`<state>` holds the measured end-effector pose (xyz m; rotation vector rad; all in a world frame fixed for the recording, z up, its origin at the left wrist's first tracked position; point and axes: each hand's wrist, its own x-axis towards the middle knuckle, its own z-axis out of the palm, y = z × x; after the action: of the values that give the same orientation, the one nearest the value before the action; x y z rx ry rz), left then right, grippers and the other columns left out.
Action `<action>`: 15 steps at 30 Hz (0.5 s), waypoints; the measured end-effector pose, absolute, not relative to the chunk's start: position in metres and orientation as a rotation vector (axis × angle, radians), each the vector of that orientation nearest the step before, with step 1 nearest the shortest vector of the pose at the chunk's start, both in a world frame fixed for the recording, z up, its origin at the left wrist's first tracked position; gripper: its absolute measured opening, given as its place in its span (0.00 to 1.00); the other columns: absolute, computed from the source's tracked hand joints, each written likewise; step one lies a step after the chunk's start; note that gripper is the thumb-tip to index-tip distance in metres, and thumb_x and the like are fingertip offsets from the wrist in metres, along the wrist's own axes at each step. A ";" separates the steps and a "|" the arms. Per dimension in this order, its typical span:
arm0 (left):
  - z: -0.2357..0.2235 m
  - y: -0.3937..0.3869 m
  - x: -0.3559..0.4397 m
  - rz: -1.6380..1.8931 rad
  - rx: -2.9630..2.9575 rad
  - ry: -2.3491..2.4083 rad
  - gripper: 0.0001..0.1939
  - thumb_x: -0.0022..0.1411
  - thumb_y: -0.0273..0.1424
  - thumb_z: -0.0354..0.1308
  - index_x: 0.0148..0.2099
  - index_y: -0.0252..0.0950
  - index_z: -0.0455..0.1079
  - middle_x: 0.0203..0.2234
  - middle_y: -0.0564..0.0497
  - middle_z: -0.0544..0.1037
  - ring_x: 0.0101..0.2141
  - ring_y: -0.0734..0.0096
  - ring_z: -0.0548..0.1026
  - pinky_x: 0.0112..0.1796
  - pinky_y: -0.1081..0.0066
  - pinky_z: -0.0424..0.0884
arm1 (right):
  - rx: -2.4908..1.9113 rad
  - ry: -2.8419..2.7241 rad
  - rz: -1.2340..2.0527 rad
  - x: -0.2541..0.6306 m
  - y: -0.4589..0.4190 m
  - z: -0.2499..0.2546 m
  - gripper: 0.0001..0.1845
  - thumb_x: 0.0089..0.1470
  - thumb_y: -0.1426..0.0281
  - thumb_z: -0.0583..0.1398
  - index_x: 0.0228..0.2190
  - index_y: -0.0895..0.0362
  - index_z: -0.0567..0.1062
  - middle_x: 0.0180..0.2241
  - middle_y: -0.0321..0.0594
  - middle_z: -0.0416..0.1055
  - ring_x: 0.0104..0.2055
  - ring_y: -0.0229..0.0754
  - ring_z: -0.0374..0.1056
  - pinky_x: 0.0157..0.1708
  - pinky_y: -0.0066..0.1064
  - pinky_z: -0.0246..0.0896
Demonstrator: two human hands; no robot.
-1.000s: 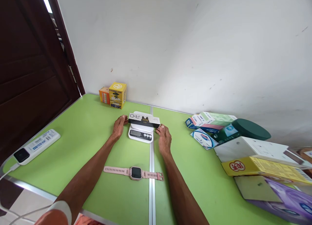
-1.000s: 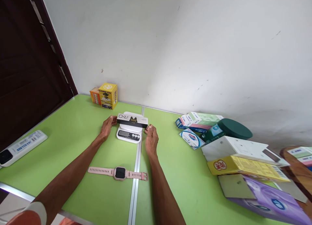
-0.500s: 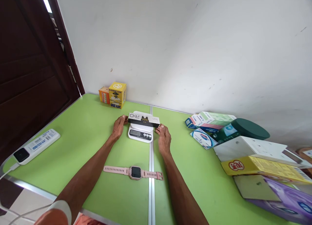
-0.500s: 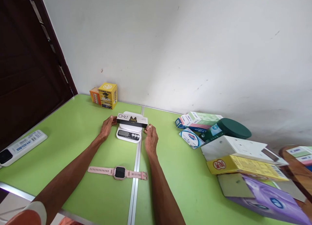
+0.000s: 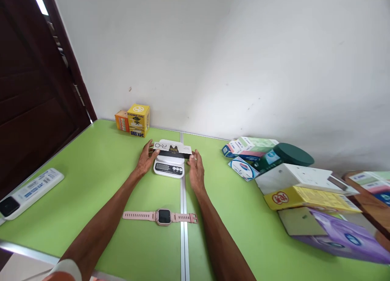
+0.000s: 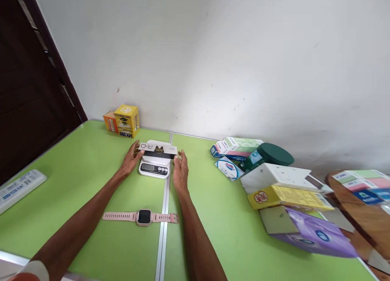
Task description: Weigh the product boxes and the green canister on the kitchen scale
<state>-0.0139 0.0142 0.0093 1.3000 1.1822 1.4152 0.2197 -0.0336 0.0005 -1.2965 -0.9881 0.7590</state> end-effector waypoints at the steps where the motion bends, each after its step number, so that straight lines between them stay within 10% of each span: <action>1: 0.010 0.014 -0.014 1.394 1.345 1.163 0.43 0.59 0.54 0.73 0.69 0.38 0.70 0.67 0.33 0.75 0.61 0.46 0.79 0.63 0.51 0.75 | -1.280 -1.022 0.749 0.219 -0.034 0.003 0.49 0.60 0.33 0.59 0.69 0.52 0.72 0.71 0.52 0.70 0.70 0.58 0.69 0.71 0.53 0.63; 15: 0.072 0.002 0.001 1.356 1.844 1.222 0.29 0.59 0.47 0.75 0.59 0.40 0.79 0.53 0.40 0.84 0.52 0.45 0.82 0.56 0.49 0.78 | -1.133 -0.973 0.707 0.232 -0.061 0.037 0.40 0.65 0.38 0.59 0.62 0.53 0.80 0.65 0.48 0.77 0.69 0.56 0.71 0.69 0.50 0.67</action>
<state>0.0009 0.0017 0.0721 1.8442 1.2218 1.3564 0.2318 -0.0609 0.0366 -1.1326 -0.9727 0.7071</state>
